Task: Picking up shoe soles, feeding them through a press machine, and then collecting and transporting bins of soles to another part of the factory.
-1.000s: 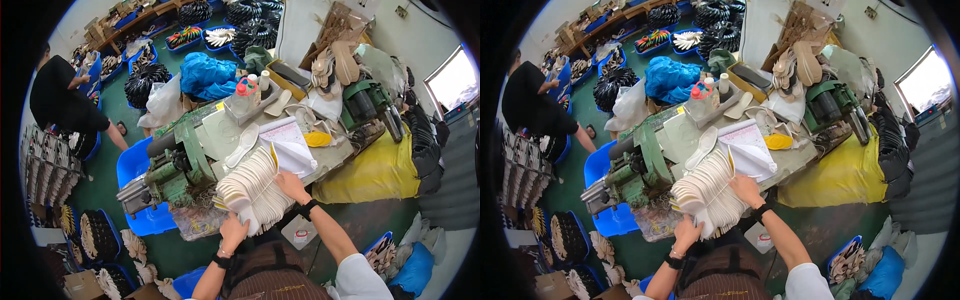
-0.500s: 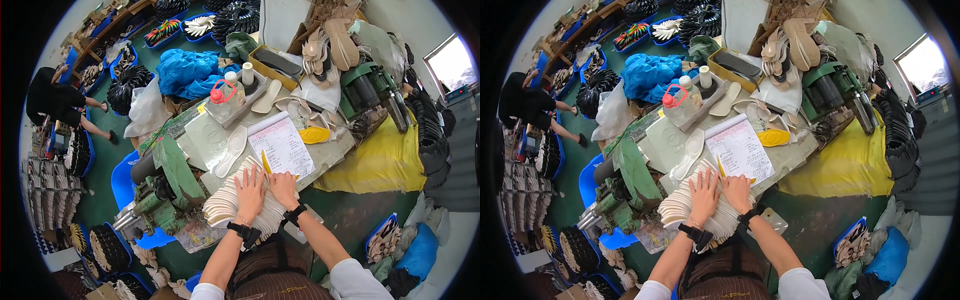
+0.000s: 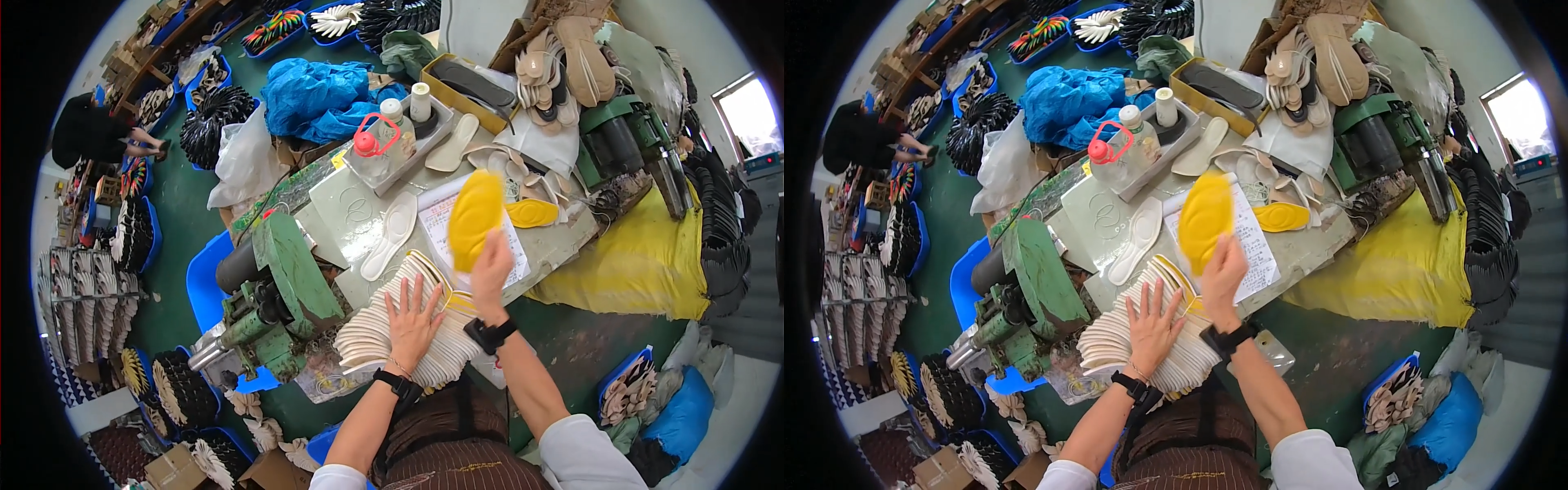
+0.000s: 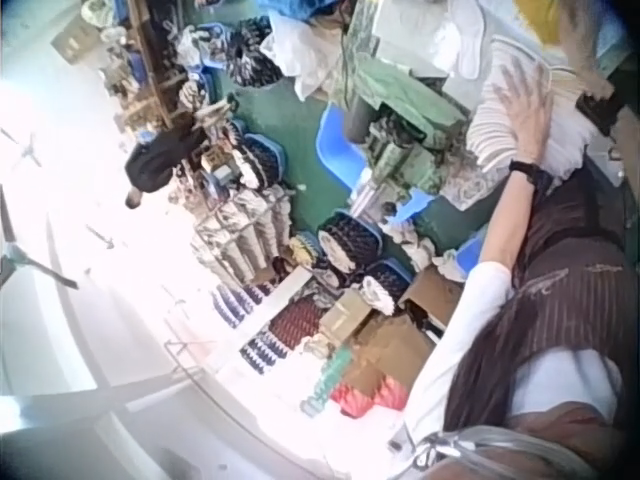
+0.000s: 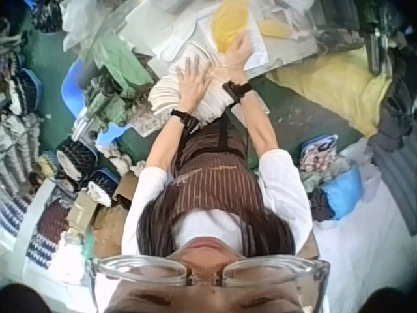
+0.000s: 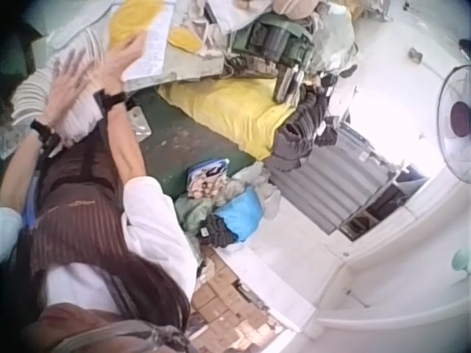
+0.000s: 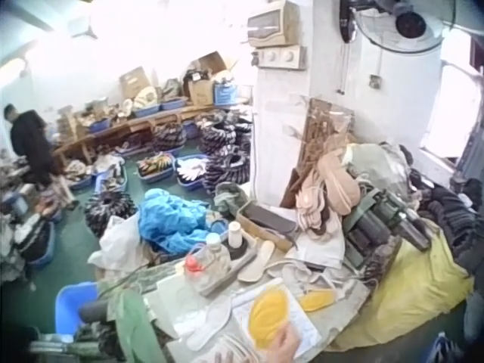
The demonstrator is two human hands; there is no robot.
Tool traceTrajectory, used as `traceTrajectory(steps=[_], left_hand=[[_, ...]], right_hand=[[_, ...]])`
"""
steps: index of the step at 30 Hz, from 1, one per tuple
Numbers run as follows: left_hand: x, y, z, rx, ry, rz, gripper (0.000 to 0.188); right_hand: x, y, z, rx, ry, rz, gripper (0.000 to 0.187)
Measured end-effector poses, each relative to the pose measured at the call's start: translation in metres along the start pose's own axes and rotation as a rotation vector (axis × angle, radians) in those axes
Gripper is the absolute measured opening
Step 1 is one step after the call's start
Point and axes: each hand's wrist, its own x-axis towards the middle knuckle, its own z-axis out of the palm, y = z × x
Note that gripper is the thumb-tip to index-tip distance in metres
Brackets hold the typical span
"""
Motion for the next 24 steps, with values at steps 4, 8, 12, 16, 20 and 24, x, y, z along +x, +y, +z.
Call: traceTrajectory(steps=[4,8,12,16,20,24], left_hand=[[-0.002,-0.002,-0.005,-0.077,-0.005,0.015,0.062],[-0.012,0.000,-0.010,-0.197,-0.023,-0.059,0.064],[-0.028,-0.007,-0.029,0.049,-0.027,-0.144,0.062],[-0.038,-0.025,-0.026,-0.008,-0.045,-0.125,0.059],[-0.040,-0.034,-0.020,-0.046,0.012,-0.151,0.058],[-0.049,-0.050,-0.017,-0.041,0.078,-0.157,0.051]], right_hand=[[0.079,-0.041,0.003,0.240,-0.112,0.095,0.025],[0.068,-0.016,0.038,0.194,-0.459,0.002,0.053],[0.002,0.031,0.023,-0.106,-0.767,0.031,0.096],[-0.088,0.021,-0.013,-0.174,-1.034,-0.079,0.121],[-0.095,0.019,-0.010,-0.186,-0.978,-0.028,0.133],[-0.087,0.023,-0.006,-0.299,-1.002,0.007,0.137]])
